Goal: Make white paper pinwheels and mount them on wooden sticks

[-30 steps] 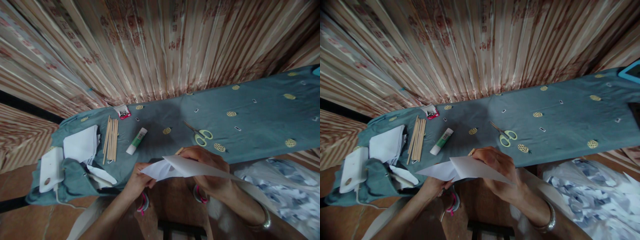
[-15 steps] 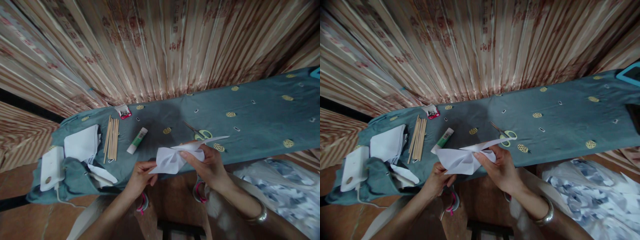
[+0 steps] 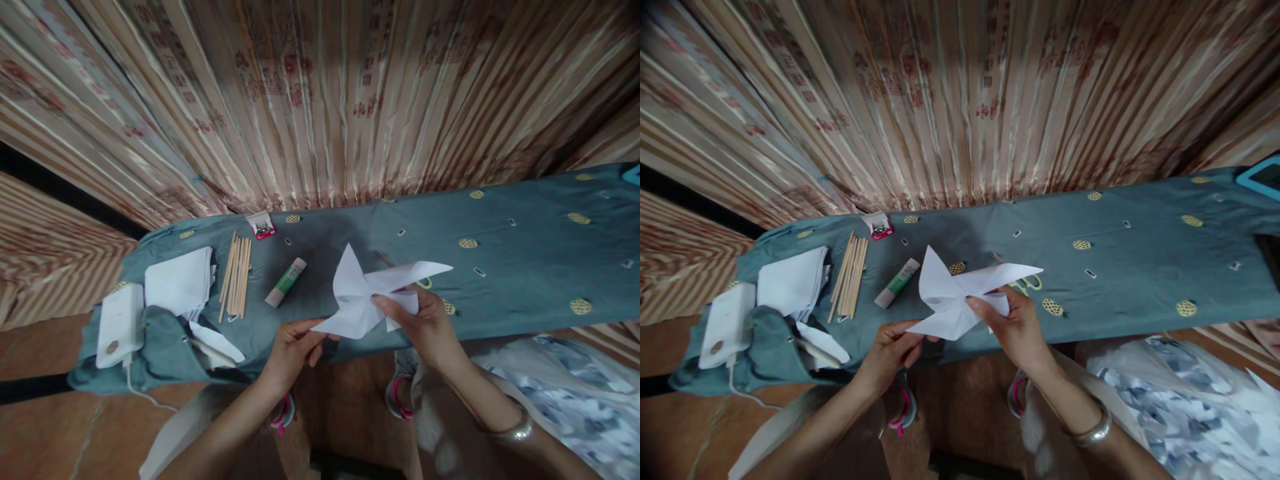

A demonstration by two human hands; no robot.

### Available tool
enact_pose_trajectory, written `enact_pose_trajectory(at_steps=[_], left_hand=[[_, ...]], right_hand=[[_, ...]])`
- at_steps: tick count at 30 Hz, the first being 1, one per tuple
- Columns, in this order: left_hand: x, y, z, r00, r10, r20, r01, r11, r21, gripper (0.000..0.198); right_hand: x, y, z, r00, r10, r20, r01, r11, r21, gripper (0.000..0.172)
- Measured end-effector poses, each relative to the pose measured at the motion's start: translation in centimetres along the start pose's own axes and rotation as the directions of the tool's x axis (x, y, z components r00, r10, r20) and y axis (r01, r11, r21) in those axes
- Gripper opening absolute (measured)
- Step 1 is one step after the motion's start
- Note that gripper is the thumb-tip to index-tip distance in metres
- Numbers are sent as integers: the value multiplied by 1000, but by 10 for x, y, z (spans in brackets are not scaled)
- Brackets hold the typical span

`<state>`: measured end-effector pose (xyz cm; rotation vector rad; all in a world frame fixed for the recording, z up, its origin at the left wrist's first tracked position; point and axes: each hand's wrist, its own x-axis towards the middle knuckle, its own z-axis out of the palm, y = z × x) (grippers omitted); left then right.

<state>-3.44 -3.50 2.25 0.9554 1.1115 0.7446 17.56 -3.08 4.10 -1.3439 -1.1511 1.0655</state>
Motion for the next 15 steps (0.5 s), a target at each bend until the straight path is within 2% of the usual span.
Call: enact_pose_trajectory(at_steps=[3, 6, 9, 12, 15], left_hand=[[1, -5, -1, 1000, -12, -3, 12, 997, -80, 43], [1, -13, -3, 998, -31, 50, 37, 991, -132, 43], [0, -21, -5, 996, -54, 70, 65, 984, -164, 41], [-1, -25, -6, 995, -55, 83, 67, 986, -155, 42], [-2, -22, -4, 993, -33, 113, 45, 994, -104, 47]], right_hand=[[-6, -2, 1, 985, -161, 65, 170, 973, -159, 10], [-12, -3, 2, 939, -310, 147, 339, 903, -264, 8], [-16, -4, 1, 849, -472, 235, 526, 789, -316, 15], [-16, -7, -2, 755, -570, 324, 654, 688, -315, 23], [-16, -7, -5, 717, -617, 325, 697, 634, -334, 22]])
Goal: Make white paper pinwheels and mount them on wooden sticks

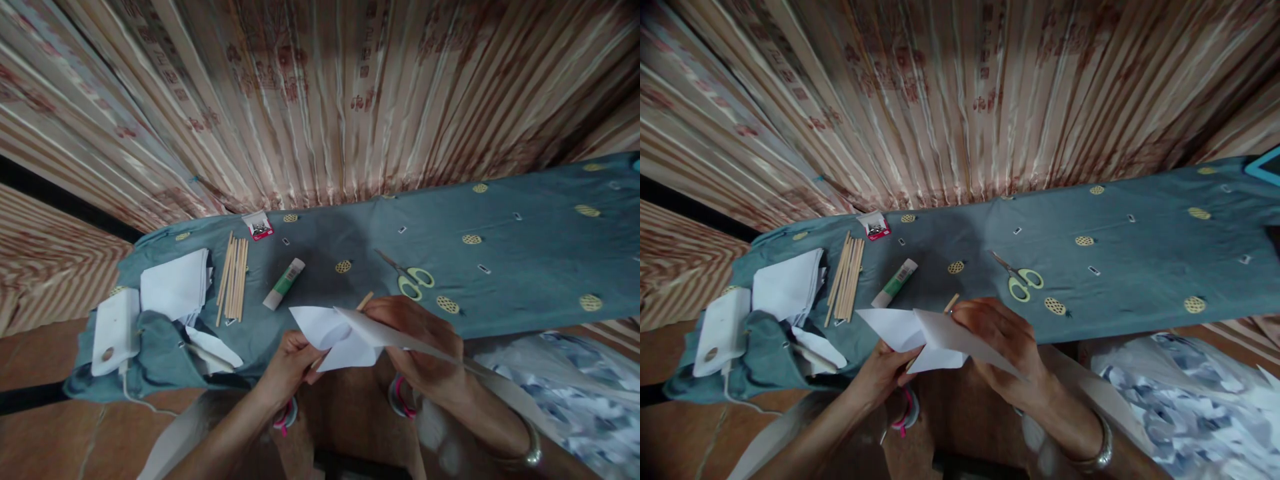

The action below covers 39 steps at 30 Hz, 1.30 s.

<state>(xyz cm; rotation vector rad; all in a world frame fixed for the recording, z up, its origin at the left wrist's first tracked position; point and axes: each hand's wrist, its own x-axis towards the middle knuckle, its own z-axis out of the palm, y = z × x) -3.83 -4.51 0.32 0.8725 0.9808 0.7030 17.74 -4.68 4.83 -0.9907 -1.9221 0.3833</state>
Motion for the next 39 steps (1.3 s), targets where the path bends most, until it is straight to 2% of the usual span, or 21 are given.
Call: enact_pose_trajectory(at_steps=[4, 7, 18, 21, 25, 28, 31, 36, 39], left_hand=[[-2, 13, 8, 999, 43, 24, -45, 995, 89, 58], [-3, 19, 13, 999, 41, 8, -42, 991, 126, 59], [0, 14, 13, 1000, -12, -28, 16, 990, 139, 55], [-1, 14, 10, 1000, 7, -18, -4, 987, 162, 56], [-2, 11, 3, 999, 39, 19, -42, 978, 203, 62], [-2, 7, -1, 1000, 25, 4, -26, 981, 192, 59], [-1, 8, 0, 999, 9, -31, -4, 987, 163, 52], [2, 16, 5, 996, 29, -90, -9, 978, 210, 37], [6, 14, 6, 989, 52, -140, -18, 972, 234, 37]], right_hand=[[-6, 4, 0, 999, 48, 3, -47, 998, -45, 22], [-11, 5, 0, 993, 110, 29, -108, 993, -56, 22], [-4, 0, -3, 994, 111, -3, -111, 993, -37, 25], [-1, -2, -3, 989, 145, -29, -145, 989, 4, 22], [1, -5, -1, 965, 258, -40, -249, 956, 154, 18], [1, -7, 1, 916, 402, -11, -388, 889, 242, 15], [3, -8, 3, 826, 564, -5, -539, 791, 288, 14], [11, 4, 11, 710, 699, 88, -630, 574, 522, 19], [13, 17, 18, 585, 794, 165, -707, 400, 583, 27]])
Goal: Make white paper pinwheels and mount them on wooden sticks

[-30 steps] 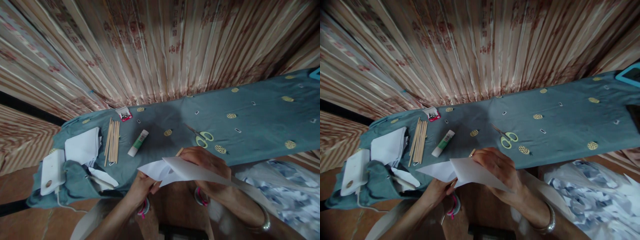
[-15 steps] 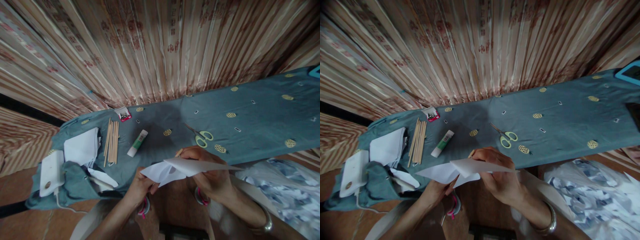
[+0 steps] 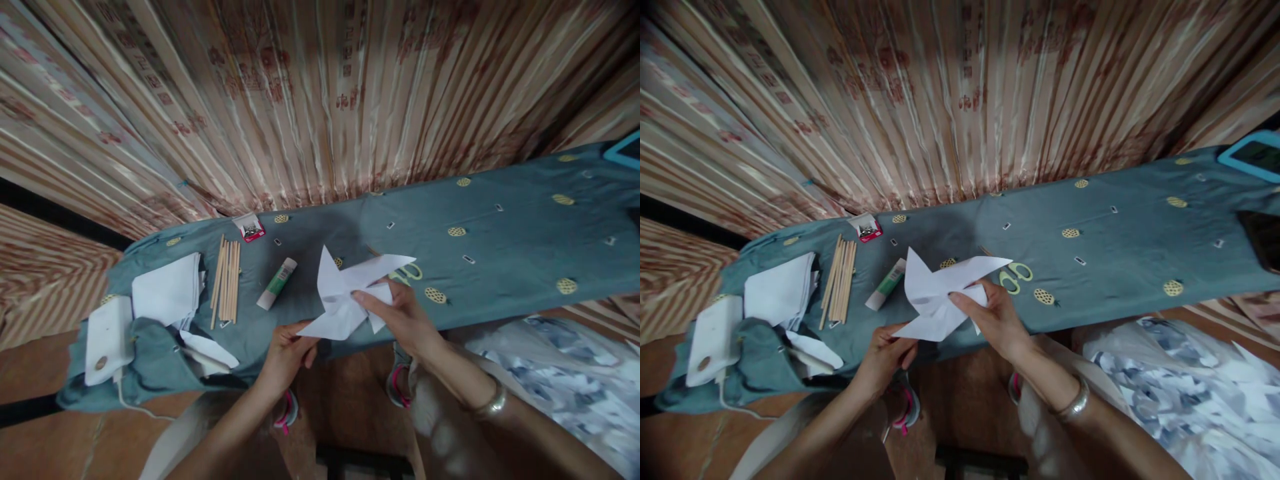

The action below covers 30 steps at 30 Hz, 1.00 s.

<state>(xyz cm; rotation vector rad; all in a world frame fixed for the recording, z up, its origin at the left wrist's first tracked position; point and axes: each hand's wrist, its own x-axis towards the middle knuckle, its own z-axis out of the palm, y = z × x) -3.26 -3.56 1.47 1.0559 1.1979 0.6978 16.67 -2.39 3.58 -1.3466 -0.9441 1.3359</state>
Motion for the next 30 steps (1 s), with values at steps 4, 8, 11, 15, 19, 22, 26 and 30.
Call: enact_pose_trajectory(at_steps=[4, 8, 11, 15, 19, 22, 26, 30], left_hand=[[5, -10, 3, 998, 12, -67, -10, 1000, 22, 43], [5, -18, 5, 993, 18, -120, -15, 1000, 20, 46], [-4, -22, 8, 986, 16, -167, -17, 1000, -4, 46], [-27, -31, 11, 967, 14, -256, -29, 998, -55, 47], [-47, -51, 12, 952, -23, -306, -17, 992, -128, 43], [-53, -67, 16, 946, -62, -317, -16, 971, -239, 39], [-54, -78, 27, 944, -100, -315, -19, 935, -353, 50], [-55, -78, 36, 945, -126, -301, -43, 867, -497, 53]], right_hand=[[15, 10, 3, 993, 120, 6, -119, 983, 140, 40], [25, 17, 6, 991, 114, 74, -125, 978, 169, 44], [29, 23, 10, 985, 104, 134, -120, 986, 114, 45], [29, 29, 16, 962, 126, 241, -124, 992, -22, 48], [27, 30, 25, 920, 174, 352, -128, 980, -151, 43], [31, 26, 30, 885, 216, 413, -96, 952, -292, 35], [44, 15, 33, 847, 273, 456, -2, 859, -511, 20], [59, 4, 39, 819, 326, 472, 131, 694, -708, 15]])
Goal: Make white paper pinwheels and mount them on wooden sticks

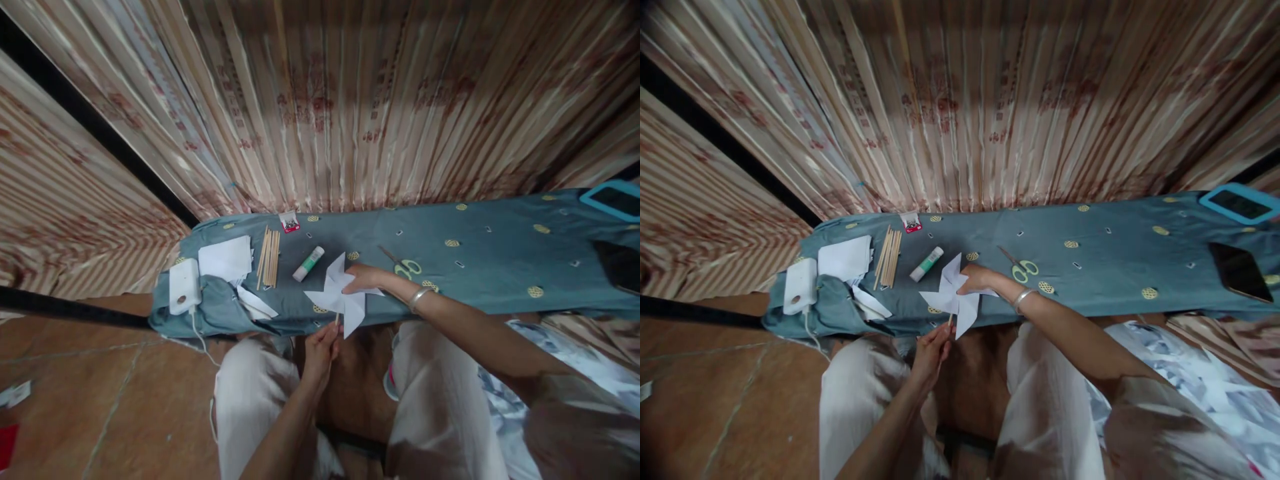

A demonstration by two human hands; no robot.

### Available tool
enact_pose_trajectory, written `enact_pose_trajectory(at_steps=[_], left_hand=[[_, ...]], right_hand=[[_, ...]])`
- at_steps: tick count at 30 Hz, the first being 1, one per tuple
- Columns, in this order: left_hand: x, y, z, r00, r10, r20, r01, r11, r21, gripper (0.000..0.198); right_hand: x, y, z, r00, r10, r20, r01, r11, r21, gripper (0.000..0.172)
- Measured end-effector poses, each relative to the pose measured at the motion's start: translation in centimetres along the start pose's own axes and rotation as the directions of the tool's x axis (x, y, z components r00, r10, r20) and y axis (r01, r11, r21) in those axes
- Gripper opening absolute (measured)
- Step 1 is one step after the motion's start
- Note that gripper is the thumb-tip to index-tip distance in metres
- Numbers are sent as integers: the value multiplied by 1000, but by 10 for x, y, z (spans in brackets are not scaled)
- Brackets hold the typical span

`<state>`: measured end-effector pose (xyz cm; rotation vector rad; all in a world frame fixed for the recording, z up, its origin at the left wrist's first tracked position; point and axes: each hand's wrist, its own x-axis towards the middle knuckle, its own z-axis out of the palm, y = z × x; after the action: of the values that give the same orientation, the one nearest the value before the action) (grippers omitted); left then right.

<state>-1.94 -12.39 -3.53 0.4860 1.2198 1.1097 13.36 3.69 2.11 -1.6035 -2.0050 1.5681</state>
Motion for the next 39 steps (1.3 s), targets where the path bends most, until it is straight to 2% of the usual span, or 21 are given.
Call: enact_pose_trajectory(at_steps=[6, 12, 17, 24, 30, 39], left_hand=[[-5, -1, 4, 995, -91, 35, 94, 991, -92, 53], [-2, -6, 6, 988, -155, 24, 157, 969, -193, 54], [-1, -6, 7, 983, -183, 23, 183, 959, -216, 54], [-1, -5, 8, 981, -192, 10, 190, 960, -206, 54], [0, -6, 8, 984, -180, 5, 177, 962, -207, 51], [-1, -5, 7, 979, -204, 1, 202, 967, -154, 45]], right_hand=[[10, -18, -4, 994, 75, 75, -43, 933, -356, 12], [15, -34, -7, 971, 168, 168, -49, 834, -550, 22], [17, -34, -10, 956, 210, 203, -53, 807, -589, 29], [21, -24, -12, 945, 226, 235, -66, 839, -540, 32], [15, -25, -13, 937, 225, 268, -60, 858, -510, 33], [23, -34, -11, 940, 229, 255, -24, 787, -617, 38]])
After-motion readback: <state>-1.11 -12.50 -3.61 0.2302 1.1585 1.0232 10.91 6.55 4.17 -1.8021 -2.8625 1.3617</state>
